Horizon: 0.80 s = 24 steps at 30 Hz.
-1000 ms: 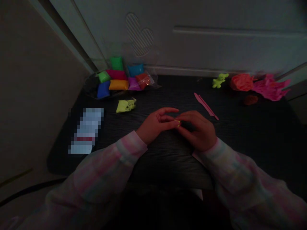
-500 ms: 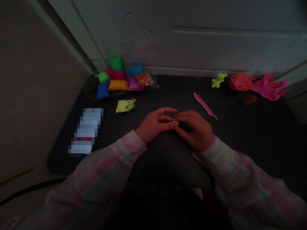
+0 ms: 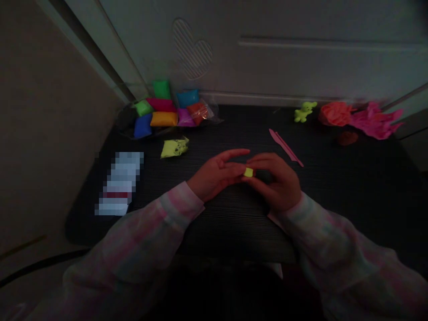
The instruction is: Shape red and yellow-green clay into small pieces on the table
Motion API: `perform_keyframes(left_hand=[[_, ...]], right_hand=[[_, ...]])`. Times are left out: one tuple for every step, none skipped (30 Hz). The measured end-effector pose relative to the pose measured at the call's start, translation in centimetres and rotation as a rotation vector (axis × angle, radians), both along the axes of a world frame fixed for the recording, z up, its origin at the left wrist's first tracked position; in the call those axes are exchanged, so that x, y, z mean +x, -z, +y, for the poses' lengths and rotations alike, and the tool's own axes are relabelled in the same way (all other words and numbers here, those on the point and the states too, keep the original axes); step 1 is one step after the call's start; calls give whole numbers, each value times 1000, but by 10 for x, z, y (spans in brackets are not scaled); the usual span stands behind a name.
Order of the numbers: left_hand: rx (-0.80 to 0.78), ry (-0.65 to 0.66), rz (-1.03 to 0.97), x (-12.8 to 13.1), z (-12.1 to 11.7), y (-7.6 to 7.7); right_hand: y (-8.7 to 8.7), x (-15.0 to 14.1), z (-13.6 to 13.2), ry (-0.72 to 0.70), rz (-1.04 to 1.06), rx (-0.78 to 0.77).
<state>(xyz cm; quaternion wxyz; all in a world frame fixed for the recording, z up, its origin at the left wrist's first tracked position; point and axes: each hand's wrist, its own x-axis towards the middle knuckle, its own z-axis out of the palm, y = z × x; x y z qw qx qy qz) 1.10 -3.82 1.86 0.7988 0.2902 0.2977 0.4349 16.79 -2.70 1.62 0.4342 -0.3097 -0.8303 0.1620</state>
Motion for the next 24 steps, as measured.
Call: perform_keyframes(left_hand=[[2, 11, -8, 0, 0, 0], [9, 14, -14, 0, 0, 1], [16, 9, -16, 0, 0, 2], [23, -3, -12, 0, 0, 2], [28, -19, -2, 1, 0, 3], [31, -37, 13, 1, 0, 3], [33, -56, 30, 1, 0, 3], [34, -71, 45, 1, 0, 3], [32, -82, 56, 1, 1, 3], [28, -85, 61, 1, 1, 3], [21, -78, 59, 1, 1, 2], [13, -65, 52, 1, 1, 2], [6, -49, 42, 1, 1, 1], [2, -35, 34, 1, 0, 1], [0, -26, 31, 1, 0, 1], [1, -23, 34, 1, 0, 1], [3, -25, 43, 1, 0, 2], [5, -28, 57, 1, 1, 3], [7, -30, 72, 1, 1, 3], [10, -30, 87, 1, 1, 4], [13, -31, 101, 1, 1, 4], [16, -32, 112, 1, 1, 4], [18, -35, 121, 1, 1, 4], [19, -42, 130, 1, 1, 4]], right_hand=[[0, 0, 0, -3, 5, -7], [0, 0, -1, -2, 6, -10], [0, 0, -1, 5, 0, -9], [0, -1, -1, 16, -12, -3], [0, -1, -1, 27, -30, 7], [-1, -1, -1, 36, -52, 25], [-1, -1, 0, 43, -75, 48], [-2, -1, 0, 45, -97, 73], [-2, -1, 0, 42, -114, 95], [-2, -1, 1, 39, -124, 112], [-2, -1, 1, 39, -128, 117], [-2, -1, 1, 38, -127, 111], [-2, 0, 1, 36, -122, 94], [-2, 0, 1, 36, -114, 76], [-2, 0, 1, 37, -106, 58], [-2, 0, 1, 37, -101, 45], [-2, 0, 1, 36, -98, 40], [-1, 1, 2, 35, -97, 40], [-1, 1, 2, 36, -97, 45], [-1, 0, 2, 36, -97, 55], [-1, 0, 3, 34, -100, 69], [-1, 0, 3, 32, -106, 84], [-1, 0, 4, 30, -115, 103], [-1, 0, 4, 30, -130, 120]])
